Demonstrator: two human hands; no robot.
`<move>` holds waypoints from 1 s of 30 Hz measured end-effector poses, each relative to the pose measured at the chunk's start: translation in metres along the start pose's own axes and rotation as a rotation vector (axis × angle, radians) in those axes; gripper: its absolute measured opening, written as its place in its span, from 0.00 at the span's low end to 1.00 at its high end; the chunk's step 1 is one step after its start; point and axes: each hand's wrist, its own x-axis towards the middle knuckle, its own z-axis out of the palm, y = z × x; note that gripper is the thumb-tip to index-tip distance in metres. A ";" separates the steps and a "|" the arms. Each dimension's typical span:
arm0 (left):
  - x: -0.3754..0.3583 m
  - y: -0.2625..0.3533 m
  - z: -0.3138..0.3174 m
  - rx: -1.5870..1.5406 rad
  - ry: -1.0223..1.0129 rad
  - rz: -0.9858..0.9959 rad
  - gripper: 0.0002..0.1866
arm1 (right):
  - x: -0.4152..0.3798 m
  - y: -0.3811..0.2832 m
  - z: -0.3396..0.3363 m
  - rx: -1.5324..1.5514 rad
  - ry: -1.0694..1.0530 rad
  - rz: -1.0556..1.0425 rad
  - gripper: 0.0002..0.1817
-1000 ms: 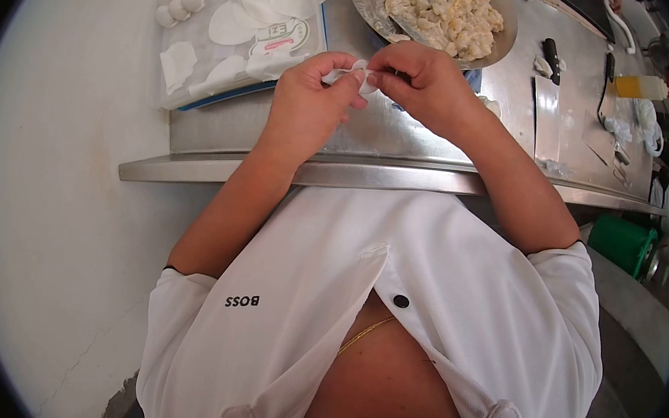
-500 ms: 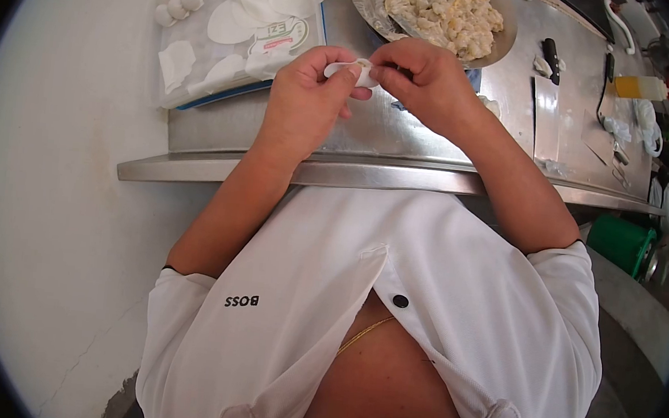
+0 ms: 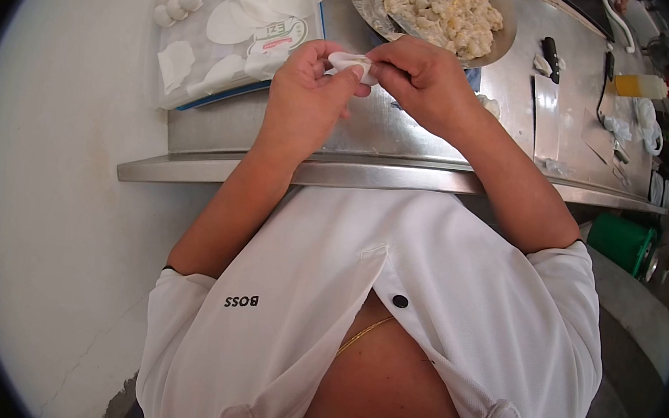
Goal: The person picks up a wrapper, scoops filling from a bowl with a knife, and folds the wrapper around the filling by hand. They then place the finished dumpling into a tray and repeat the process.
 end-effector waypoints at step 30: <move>-0.003 0.002 0.004 0.067 0.022 0.010 0.11 | -0.001 -0.002 0.002 -0.156 0.084 -0.136 0.07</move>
